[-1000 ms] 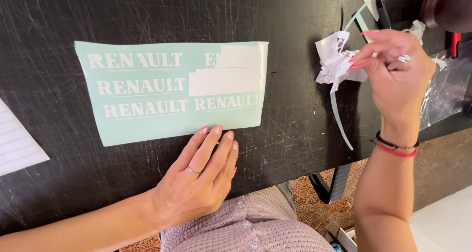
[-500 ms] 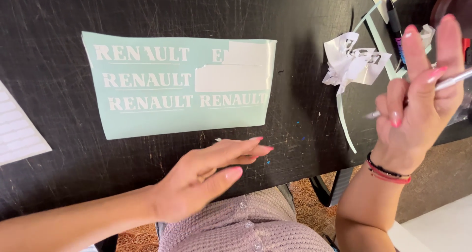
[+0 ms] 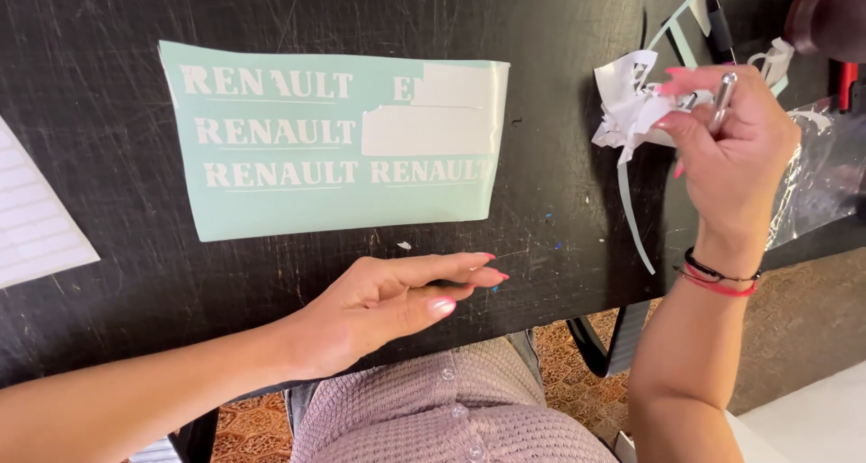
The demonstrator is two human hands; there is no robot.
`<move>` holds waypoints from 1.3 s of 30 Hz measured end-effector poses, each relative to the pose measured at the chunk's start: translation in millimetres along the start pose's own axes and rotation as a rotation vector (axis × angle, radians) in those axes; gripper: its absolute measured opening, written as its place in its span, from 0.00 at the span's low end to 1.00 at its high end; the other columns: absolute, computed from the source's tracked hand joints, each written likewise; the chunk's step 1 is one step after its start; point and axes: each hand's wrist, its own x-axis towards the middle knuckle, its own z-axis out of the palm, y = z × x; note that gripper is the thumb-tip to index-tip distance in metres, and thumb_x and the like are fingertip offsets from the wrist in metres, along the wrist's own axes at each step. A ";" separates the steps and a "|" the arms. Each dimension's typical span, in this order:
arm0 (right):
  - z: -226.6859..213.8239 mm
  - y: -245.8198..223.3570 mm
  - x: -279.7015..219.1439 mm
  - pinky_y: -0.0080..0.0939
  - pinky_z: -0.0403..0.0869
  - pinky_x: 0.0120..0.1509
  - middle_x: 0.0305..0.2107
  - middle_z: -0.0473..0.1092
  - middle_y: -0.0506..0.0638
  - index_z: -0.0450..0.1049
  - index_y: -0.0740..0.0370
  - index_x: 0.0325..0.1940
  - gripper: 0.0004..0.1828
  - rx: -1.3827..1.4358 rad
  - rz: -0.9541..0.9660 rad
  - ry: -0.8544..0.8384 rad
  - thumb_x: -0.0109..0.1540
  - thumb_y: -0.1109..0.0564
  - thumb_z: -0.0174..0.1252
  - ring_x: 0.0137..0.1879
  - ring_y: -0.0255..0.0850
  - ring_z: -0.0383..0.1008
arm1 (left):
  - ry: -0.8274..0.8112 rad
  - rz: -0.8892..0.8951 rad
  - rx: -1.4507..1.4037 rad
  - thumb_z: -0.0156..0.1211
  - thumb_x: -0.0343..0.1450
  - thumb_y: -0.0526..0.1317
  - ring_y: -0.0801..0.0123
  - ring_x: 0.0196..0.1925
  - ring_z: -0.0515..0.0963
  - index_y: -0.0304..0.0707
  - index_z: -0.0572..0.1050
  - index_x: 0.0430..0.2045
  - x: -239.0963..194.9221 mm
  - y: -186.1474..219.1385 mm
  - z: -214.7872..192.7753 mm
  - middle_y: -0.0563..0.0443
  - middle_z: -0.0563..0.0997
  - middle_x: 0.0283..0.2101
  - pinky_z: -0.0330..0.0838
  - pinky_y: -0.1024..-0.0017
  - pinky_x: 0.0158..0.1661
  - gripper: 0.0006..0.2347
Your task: Weeding excess vinyl from a decal sheet using a craft knife weeding tool
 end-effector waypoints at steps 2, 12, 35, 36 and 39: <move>2.7 12.2 0.6 0.30 0.62 0.30 0.34 0.71 0.58 0.76 0.76 0.54 0.04 -0.002 -0.106 0.038 0.80 0.76 0.64 0.29 0.36 0.63 | 0.002 -0.002 0.000 0.51 0.77 0.38 0.63 0.72 0.71 0.37 0.65 0.68 0.3 -2.3 -1.0 0.43 0.75 0.68 0.63 0.66 0.72 0.21; 15.9 2.5 -2.2 0.39 0.70 0.32 0.47 0.77 0.80 0.71 0.90 0.63 0.04 -0.098 -0.387 0.180 0.85 0.78 0.53 0.60 0.69 0.84 | -0.057 0.047 -0.345 0.48 0.78 0.51 0.49 0.75 0.67 0.31 0.62 0.69 5.4 -5.6 -11.6 0.31 0.69 0.70 0.63 0.52 0.73 0.27; 93.5 -97.7 -84.6 0.37 0.77 0.37 0.39 0.70 0.56 0.79 0.73 0.53 0.09 -0.338 -0.737 -0.002 0.68 0.71 0.65 0.33 0.38 0.73 | -0.106 -0.021 -0.484 0.36 0.79 0.59 0.55 0.77 0.61 0.37 0.62 0.70 6.5 -11.7 -12.1 0.39 0.61 0.76 0.55 0.47 0.75 0.30; 92.8 -95.3 -84.5 0.37 0.77 0.36 0.40 0.69 0.57 0.78 0.73 0.56 0.12 -0.373 -0.793 -0.010 0.68 0.72 0.65 0.34 0.38 0.73 | -0.105 -0.032 -0.473 0.36 0.79 0.60 0.55 0.77 0.60 0.38 0.61 0.71 6.3 -12.0 -12.4 0.39 0.61 0.76 0.54 0.48 0.75 0.30; 96.8 -88.5 -83.1 0.35 0.79 0.37 0.40 0.69 0.57 0.78 0.74 0.53 0.12 -0.367 -0.835 0.023 0.66 0.73 0.67 0.35 0.37 0.74 | -0.100 -0.019 -0.475 0.35 0.79 0.59 0.55 0.77 0.61 0.34 0.61 0.70 6.2 -10.7 -11.4 0.38 0.60 0.76 0.56 0.47 0.75 0.31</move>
